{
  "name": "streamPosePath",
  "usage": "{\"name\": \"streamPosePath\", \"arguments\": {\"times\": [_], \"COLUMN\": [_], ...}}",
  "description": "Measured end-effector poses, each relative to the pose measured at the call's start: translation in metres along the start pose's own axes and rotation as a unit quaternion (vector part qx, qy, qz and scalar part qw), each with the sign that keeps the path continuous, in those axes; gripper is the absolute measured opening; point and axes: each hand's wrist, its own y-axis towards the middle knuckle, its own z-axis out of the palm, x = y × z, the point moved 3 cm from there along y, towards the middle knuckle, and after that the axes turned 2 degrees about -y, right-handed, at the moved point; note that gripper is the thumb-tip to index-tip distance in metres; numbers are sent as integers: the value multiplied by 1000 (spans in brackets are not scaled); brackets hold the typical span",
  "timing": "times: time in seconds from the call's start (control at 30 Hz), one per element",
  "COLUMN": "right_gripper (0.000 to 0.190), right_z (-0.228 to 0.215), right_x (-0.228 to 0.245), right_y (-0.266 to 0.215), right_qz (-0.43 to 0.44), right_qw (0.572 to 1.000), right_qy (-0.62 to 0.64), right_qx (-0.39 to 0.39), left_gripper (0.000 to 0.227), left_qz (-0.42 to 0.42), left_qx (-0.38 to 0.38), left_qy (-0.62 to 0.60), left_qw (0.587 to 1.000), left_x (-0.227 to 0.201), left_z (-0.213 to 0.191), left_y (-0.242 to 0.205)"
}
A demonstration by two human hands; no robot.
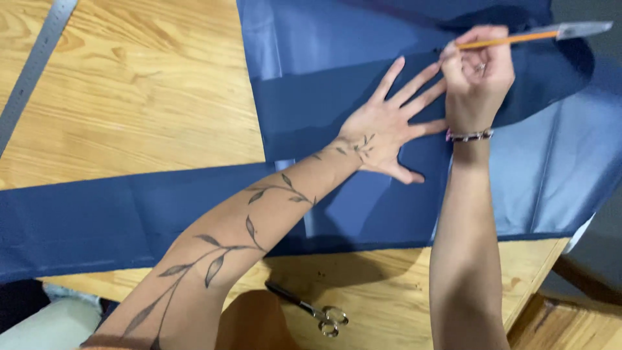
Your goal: The person cuts a piece of dark blue fabric using scissors, then folds and smooths it on a wooden table. They use a metal ruler and a pencil to measure and mark lines on the fabric for further cutting.
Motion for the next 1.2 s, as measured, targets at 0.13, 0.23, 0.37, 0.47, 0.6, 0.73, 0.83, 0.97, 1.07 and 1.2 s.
{"name": "streamPosePath", "arguments": {"times": [0.13, 0.23, 0.37, 0.47, 0.6, 0.73, 0.83, 0.97, 1.07, 1.2], "right_gripper": [13, 11, 16, 16, 16, 14, 16, 15, 17, 13], "right_z": [-2, 0, 2, 3, 1, 2, 2, 0, 3, 3], "right_x": [-8, -6, -4, -5, -1, 1, 5, -2, 6, 8], "right_y": [1, 0, -1, -1, -1, -2, -2, -2, -2, -2], "right_qz": [20, 0, 18, 6, -10, 6, -8, 6, -13, 8], "right_qw": [999, 1000, 999, 998, 995, 995, 992, 994, 992, 995], "right_qy": [-36, -22, -25, -58, -96, -96, -124, -103, -124, -95], "right_qx": [-9, -4, -12, -6, -19, -24, -33, -26, -36, -36], "left_gripper": [104, 105, 105, 106, 106, 106, 106, 105, 104, 104], "left_qz": [1, -4, -1, 0, 1, 0, -3, 3, 0, 1], "left_qx": [-22, -14, -15, -10, -15, -16, -11, -23, -19, -13], "left_qy": [-22, -11, -4, -14, -12, -4, -3, -28, -20, -18], "left_qw": [1000, 1000, 1000, 1000, 1000, 1000, 1000, 999, 1000, 1000], "left_x": [1, 1, 0, 1, 0, 1, 0, 0, 1, 1], "left_z": [0, 1, 3, 1, 0, 3, 1, 0, 1, -1], "left_y": [0, 0, 0, 0, 0, 0, 0, 0, 0, -1]}}
